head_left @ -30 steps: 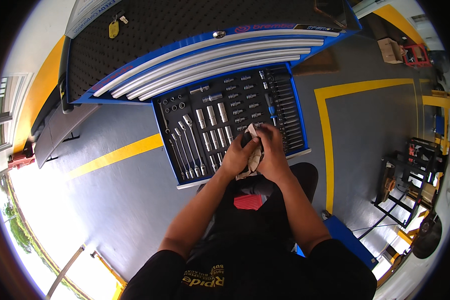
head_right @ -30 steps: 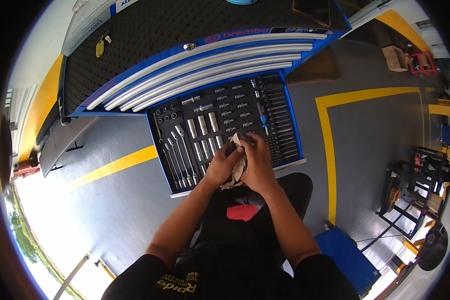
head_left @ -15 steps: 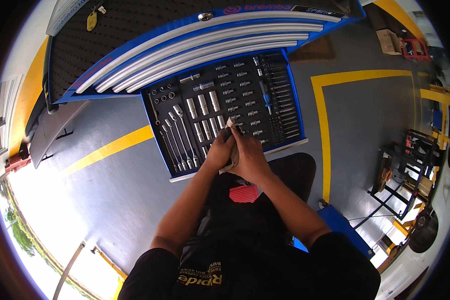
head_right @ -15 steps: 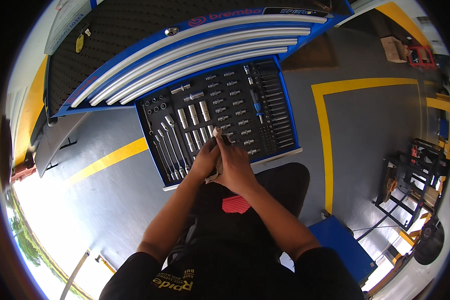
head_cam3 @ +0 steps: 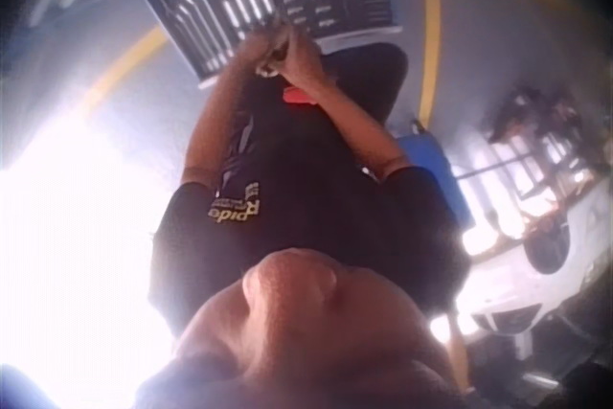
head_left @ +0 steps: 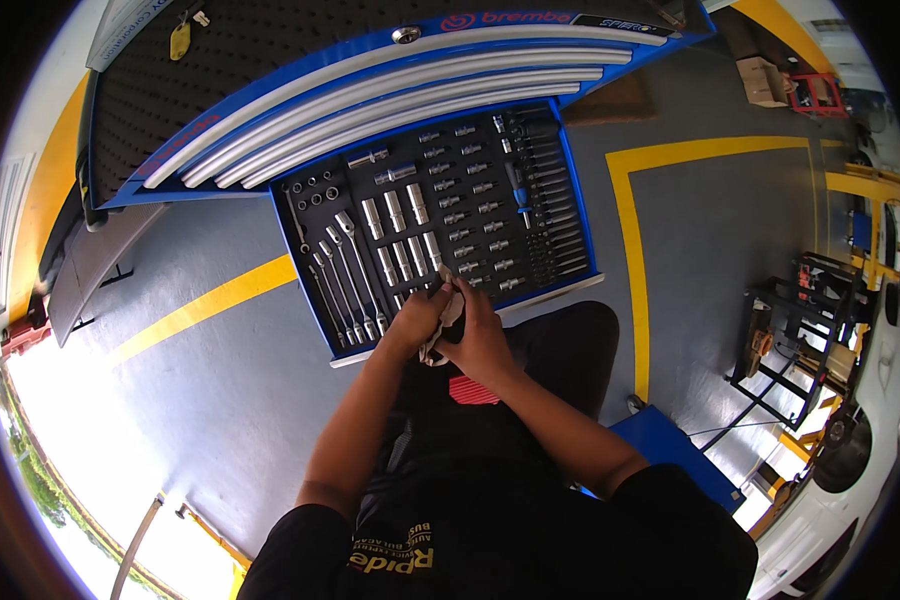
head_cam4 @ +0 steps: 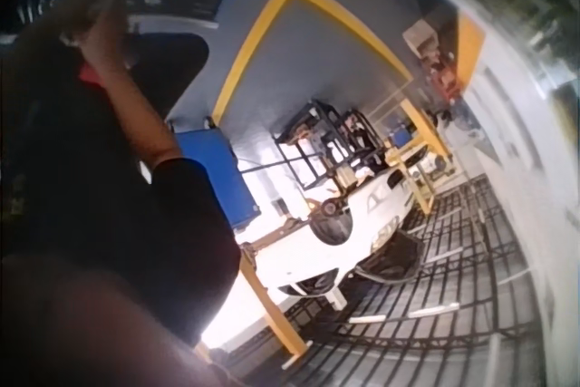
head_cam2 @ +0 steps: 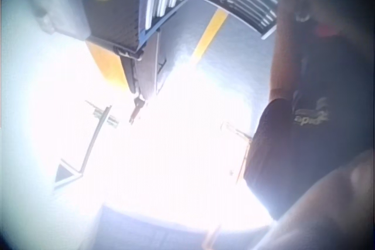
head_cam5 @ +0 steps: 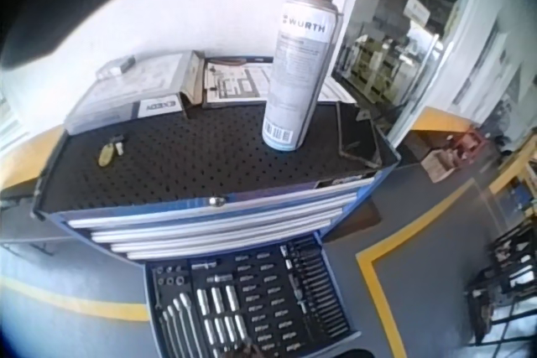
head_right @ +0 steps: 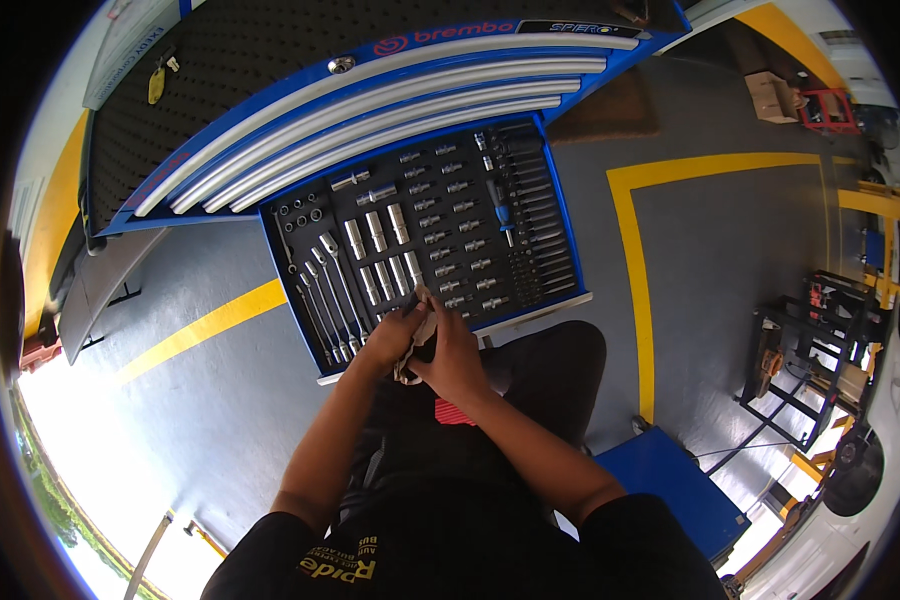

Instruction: The person wipes various tools in a blue tool chest with a cloth, including pliers, wrenches, a hammer, and sockets. They spray a cleaning agent on the hammer and continue wiping before placing each tool back into its designated slot.

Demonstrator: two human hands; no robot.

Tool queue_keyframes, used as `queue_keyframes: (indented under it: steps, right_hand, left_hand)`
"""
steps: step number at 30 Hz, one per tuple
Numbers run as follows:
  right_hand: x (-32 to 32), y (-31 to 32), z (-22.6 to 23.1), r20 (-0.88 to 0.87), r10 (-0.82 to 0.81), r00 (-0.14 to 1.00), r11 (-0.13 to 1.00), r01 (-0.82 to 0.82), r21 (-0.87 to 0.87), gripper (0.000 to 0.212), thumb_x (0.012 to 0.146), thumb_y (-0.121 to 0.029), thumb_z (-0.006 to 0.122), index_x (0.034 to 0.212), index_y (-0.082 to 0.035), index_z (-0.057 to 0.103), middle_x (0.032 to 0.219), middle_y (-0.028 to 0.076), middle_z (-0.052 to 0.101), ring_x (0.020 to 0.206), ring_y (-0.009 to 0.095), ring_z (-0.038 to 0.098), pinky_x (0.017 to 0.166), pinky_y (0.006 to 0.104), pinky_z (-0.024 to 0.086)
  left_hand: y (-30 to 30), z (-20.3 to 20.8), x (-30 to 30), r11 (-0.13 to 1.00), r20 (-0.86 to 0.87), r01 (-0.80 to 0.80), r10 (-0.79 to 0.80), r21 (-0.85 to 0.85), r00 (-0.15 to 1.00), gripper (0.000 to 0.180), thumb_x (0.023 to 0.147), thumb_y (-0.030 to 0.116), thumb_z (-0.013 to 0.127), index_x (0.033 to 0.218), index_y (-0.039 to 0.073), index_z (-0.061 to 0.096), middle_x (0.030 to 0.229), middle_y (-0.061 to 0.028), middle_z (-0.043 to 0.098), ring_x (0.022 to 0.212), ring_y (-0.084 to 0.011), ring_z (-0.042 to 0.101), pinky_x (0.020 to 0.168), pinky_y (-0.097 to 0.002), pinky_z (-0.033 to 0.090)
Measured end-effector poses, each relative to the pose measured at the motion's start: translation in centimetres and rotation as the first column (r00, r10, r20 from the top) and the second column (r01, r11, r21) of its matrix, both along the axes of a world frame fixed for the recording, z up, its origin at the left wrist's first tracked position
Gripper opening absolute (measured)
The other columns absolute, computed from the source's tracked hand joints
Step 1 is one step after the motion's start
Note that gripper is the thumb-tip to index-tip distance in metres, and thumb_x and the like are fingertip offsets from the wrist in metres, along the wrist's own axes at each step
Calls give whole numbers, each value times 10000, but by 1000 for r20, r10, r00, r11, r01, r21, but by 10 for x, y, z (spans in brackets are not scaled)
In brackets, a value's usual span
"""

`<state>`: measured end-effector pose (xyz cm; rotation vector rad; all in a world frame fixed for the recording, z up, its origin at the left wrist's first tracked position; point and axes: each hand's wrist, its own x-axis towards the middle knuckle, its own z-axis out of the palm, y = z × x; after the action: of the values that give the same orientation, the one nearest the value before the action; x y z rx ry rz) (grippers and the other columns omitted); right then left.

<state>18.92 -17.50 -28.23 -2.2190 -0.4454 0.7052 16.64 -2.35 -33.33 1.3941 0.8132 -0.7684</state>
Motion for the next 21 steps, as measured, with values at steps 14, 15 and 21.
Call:
queue_keyframes:
  steps: [14, 15, 21]
  right_hand:
    - [19, -7, -3, 119, 95, 988, 995, -94, -14, 1112, 614, -158, 933, 1540, -14, 334, 1362, 192, 554, 1257, 373, 532, 1067, 508, 408]
    - [20, -6, -1, 120, 109, 987, 994, -109, -1, 1124, 620, -165, 931, 1550, -21, 317, 1369, 189, 550, 1255, 374, 532, 1069, 508, 404]
    - [29, -3, -2, 96, 173, 980, 985, -173, -9, 1128, 661, -203, 895, 1588, -57, 270, 1403, 206, 525, 1295, 387, 509, 1109, 504, 375]
  left_hand:
    - [-3, 17, -1, 939, 129, -155, 203, -307, 971, 413, 965, 347, 673, 1219, 23, 635, 1080, -92, 700, 983, -178, 682, 902, -351, 540]
    - [-2, 18, 1, 990, 166, -40, 62, -135, 984, 400, 963, 341, 673, 1191, 14, 648, 1063, -91, 702, 968, -167, 679, 891, -347, 536]
    - [-13, -3, -2, 803, -117, -487, 478, -343, 870, 466, 1078, 436, 506, 1223, 23, 667, 1082, -96, 715, 972, -185, 688, 852, -344, 552]
